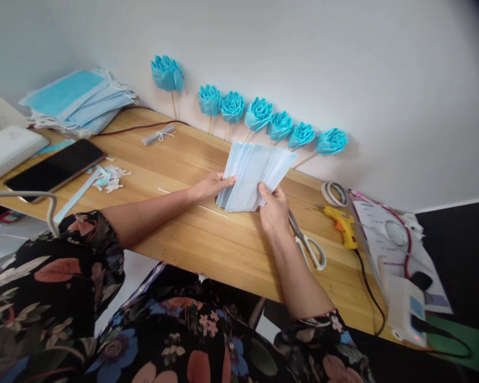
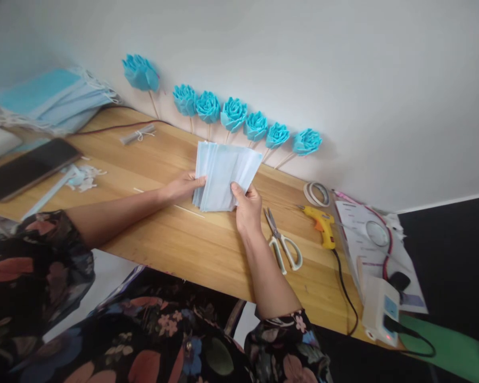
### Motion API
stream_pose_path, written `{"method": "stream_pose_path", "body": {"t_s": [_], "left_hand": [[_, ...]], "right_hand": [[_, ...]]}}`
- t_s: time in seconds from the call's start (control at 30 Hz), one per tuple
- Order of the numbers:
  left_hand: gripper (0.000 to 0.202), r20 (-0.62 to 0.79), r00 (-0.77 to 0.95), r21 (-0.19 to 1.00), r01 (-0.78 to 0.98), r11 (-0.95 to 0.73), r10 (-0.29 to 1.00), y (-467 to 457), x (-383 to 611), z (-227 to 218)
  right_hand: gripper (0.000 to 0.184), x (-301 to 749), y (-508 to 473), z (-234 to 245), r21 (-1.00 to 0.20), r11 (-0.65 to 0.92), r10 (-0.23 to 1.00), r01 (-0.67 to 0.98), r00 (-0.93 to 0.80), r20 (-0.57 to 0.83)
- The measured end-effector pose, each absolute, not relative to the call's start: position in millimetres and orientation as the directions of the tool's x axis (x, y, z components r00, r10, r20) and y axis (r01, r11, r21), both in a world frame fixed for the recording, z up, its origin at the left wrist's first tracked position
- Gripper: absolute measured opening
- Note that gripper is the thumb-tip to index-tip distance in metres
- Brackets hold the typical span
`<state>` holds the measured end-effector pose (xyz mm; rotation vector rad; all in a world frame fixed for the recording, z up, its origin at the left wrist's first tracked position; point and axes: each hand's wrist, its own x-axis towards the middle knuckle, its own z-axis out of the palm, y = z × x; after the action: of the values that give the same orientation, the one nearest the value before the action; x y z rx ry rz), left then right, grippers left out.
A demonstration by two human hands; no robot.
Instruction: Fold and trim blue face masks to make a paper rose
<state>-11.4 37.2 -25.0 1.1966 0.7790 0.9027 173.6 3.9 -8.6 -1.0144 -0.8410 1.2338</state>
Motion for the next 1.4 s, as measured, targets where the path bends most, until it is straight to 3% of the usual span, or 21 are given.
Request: {"method": "stream_pose_path", "body": {"t_s": [0.2,0.33,0.53,0.73,0.87,1.1,1.23,1.4], "left_hand": [[0.06,-0.095,0.466,0.967,-0.166,0.192,0.879,33,-10,-17],[0.057,-0.051,0.449,0.952,-0.247,0.178,0.892,33,-9,-15],[0.051,-0.027,0.35,0.962,-0.244,0.119,0.936,35,-10,-17],[0.058,-0.07,0.422,0.948,-0.255,0.193,0.904,31,-10,-9],[0.058,-0.093,0.434,0.948,-0.236,0.213,0.896,31,-10,-11],[0.059,-0.077,0.424,0.956,-0.227,0.188,0.903,31,-10,-9],[0.064,-0.017,0.445,0.976,-0.186,0.111,0.895,33,-11,-13],[0.067,0.055,0.482,0.982,-0.184,0.039,0.875,36,-10,-22]], "right_hand": [[0.04,176,8,-11,-0.94,0.103,0.981,-0.327,0.188,0.042],[0.031,177,8,-12,-0.956,0.086,0.978,-0.28,0.207,0.028],[0.027,185,12,-13,-0.971,0.127,0.936,-0.2,0.349,0.051],[0.027,206,22,5,-0.936,0.277,0.86,-0.218,0.491,0.14],[0.026,215,18,22,-0.894,0.336,0.897,-0.295,0.391,0.208],[0.031,195,1,22,-0.923,0.134,0.991,-0.361,0.051,0.124],[0.031,177,-3,7,-0.943,0.093,0.995,-0.321,0.052,0.081],[0.03,170,-2,-3,-0.955,0.138,0.979,-0.263,0.185,0.09]]}}
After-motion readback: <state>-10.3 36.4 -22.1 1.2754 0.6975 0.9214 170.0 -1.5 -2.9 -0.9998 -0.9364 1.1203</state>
